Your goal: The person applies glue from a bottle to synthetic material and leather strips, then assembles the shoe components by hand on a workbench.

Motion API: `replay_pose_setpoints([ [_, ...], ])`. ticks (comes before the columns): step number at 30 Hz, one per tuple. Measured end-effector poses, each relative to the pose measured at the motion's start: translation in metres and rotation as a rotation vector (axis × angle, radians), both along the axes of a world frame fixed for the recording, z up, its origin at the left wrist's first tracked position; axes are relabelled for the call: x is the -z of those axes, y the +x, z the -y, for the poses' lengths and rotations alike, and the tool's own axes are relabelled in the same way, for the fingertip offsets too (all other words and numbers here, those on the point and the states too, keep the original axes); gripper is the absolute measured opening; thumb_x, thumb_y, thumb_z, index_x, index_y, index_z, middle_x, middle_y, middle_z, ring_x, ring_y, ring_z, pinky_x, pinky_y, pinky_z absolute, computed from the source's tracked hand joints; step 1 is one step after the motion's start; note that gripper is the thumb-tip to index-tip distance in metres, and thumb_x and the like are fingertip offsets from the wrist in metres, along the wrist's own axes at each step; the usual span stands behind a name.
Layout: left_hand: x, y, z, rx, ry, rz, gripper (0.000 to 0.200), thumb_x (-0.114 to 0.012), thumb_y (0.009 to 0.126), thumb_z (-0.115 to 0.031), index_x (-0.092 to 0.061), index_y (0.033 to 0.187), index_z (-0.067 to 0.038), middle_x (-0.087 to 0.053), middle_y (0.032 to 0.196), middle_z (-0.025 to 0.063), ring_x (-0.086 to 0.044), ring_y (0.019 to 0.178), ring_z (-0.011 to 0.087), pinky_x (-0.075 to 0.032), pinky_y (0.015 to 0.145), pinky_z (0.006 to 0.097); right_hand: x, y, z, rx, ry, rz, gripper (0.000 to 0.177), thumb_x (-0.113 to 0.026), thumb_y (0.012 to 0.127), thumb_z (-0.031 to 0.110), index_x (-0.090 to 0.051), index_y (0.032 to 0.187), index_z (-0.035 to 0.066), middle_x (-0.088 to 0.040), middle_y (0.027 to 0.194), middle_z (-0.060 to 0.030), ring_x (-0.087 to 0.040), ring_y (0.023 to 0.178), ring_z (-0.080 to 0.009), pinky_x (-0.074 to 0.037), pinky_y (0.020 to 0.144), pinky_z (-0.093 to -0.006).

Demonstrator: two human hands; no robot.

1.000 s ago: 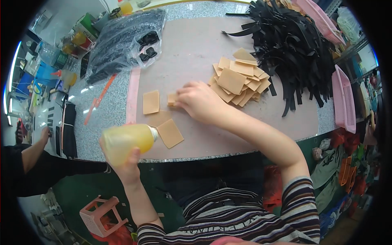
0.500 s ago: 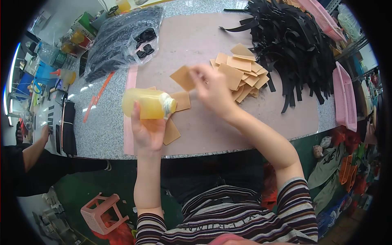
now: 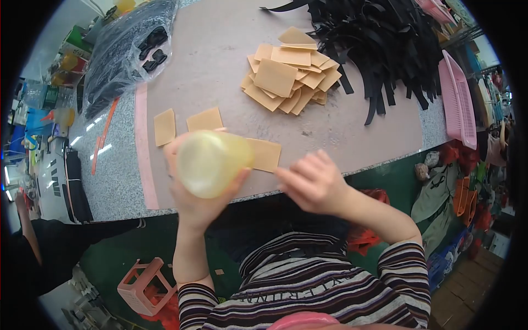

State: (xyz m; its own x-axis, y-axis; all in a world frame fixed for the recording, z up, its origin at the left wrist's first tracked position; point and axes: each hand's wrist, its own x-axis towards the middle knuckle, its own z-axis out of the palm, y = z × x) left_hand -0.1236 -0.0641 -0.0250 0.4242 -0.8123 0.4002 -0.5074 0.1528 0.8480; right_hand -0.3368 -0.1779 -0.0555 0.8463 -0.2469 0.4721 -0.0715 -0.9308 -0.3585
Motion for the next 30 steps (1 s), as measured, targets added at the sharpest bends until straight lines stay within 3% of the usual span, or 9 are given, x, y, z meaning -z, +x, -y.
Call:
replay_pose_setpoints([
  [4, 0.012, -0.031, 0.021, 0.161, 0.029, 0.170, 0.059, -0.083, 0.072, -0.011, -0.053, 0.122, -0.002, -0.061, 0.117, 0.0134, -0.066, 0.102, 0.0268, -0.054, 0.083, 0.0342, 0.019, -0.004, -0.014, 0.015, -0.159, -0.053, 0.027, -0.069, 0.082, 0.021, -0.067, 0.100, 0.002, -0.048, 0.075, -0.0028, -0.049, 0.068, -0.0180, -0.034, 0.061, -0.0319],
  [10, -0.001, 0.008, 0.008, -0.070, 0.087, 0.523, 0.064, -0.082, 0.073, -0.010, -0.048, 0.126, 0.000, -0.063, 0.120, 0.0143, -0.067, 0.099, 0.0278, -0.056, 0.082, 0.0346, 0.017, 0.002, -0.014, 0.057, -0.147, -0.071, 0.021, -0.069, 0.081, 0.017, -0.065, 0.096, 0.003, -0.050, 0.078, -0.0049, -0.050, 0.071, -0.0203, -0.036, 0.065, -0.0333],
  [12, 0.001, 0.024, -0.004, -0.077, -0.089, 0.127, 0.074, -0.081, 0.079, -0.021, -0.036, 0.134, 0.002, -0.060, 0.124, 0.0215, -0.064, 0.107, 0.0292, -0.056, 0.086, 0.0386, 0.015, 0.009, -0.007, 0.096, 0.018, -0.020, 0.024, -0.070, 0.079, 0.017, -0.062, 0.097, 0.003, -0.051, 0.085, -0.0080, -0.051, 0.077, -0.0243, -0.038, 0.069, -0.0357],
  [18, -0.015, 0.046, -0.031, -0.304, -0.338, 0.011, 0.083, -0.074, 0.084, -0.038, -0.027, 0.139, 0.003, -0.054, 0.126, 0.0299, -0.059, 0.112, 0.0383, -0.052, 0.095, 0.0485, -0.015, 0.045, 0.032, 0.036, 0.385, -0.147, 0.024, -0.067, 0.074, 0.007, -0.054, 0.093, 0.003, -0.052, 0.095, -0.0145, -0.050, 0.092, -0.0345, -0.040, 0.080, -0.0420],
  [22, -0.009, 0.067, -0.060, -0.346, -0.338, -0.042, 0.078, -0.073, 0.083, -0.031, -0.032, 0.138, 0.005, -0.054, 0.127, 0.0297, -0.058, 0.116, 0.0412, -0.049, 0.099, 0.0518, -0.062, 0.048, 0.055, -0.006, 0.686, -0.079, 0.027, -0.068, 0.076, 0.003, -0.055, 0.099, 0.003, -0.061, 0.090, -0.0080, -0.061, 0.082, -0.0181, -0.048, 0.071, -0.0294],
  [24, -0.007, 0.072, -0.076, -0.405, -0.311, -0.060, 0.072, -0.072, 0.083, -0.028, -0.037, 0.136, 0.005, -0.054, 0.127, 0.0294, -0.057, 0.117, 0.0412, -0.048, 0.101, 0.0522, -0.070, 0.046, 0.107, 0.102, 0.899, 0.227, 0.025, -0.067, 0.079, 0.001, -0.058, 0.102, 0.004, -0.063, 0.091, -0.0070, -0.063, 0.075, -0.0125, -0.049, 0.066, -0.0256],
  [26, -0.003, 0.073, -0.082, -0.423, -0.326, -0.118, 0.067, -0.071, 0.083, -0.026, -0.041, 0.134, 0.005, -0.055, 0.128, 0.0284, -0.057, 0.117, 0.0403, -0.047, 0.102, 0.0527, -0.075, 0.047, 0.157, 0.297, 0.682, 0.049, 0.028, -0.067, 0.077, -0.001, -0.061, 0.104, 0.003, -0.063, 0.091, -0.0079, -0.063, 0.083, -0.0188, -0.050, 0.075, -0.0307],
  [29, 0.000, 0.073, -0.079, -0.414, -0.358, -0.241, 0.063, -0.070, 0.084, -0.025, -0.044, 0.133, 0.004, -0.055, 0.128, 0.0266, -0.058, 0.117, 0.0385, -0.046, 0.102, 0.0523, -0.073, 0.080, 0.131, 0.289, -0.191, 0.190, 0.027, -0.069, 0.076, 0.003, -0.064, 0.103, 0.004, -0.064, 0.094, -0.0086, -0.061, 0.094, -0.0262, -0.048, 0.085, -0.0363],
  [30, 0.002, 0.068, -0.076, -0.405, -0.364, -0.297, 0.062, -0.070, 0.084, -0.025, -0.045, 0.133, 0.004, -0.056, 0.128, 0.0260, -0.058, 0.117, 0.0379, -0.046, 0.102, 0.0520, -0.061, 0.095, 0.108, 0.129, -0.016, 0.168, 0.027, -0.071, 0.076, 0.008, -0.066, 0.102, 0.005, -0.064, 0.100, -0.0105, -0.056, 0.102, -0.0315, -0.045, 0.092, -0.0395],
])
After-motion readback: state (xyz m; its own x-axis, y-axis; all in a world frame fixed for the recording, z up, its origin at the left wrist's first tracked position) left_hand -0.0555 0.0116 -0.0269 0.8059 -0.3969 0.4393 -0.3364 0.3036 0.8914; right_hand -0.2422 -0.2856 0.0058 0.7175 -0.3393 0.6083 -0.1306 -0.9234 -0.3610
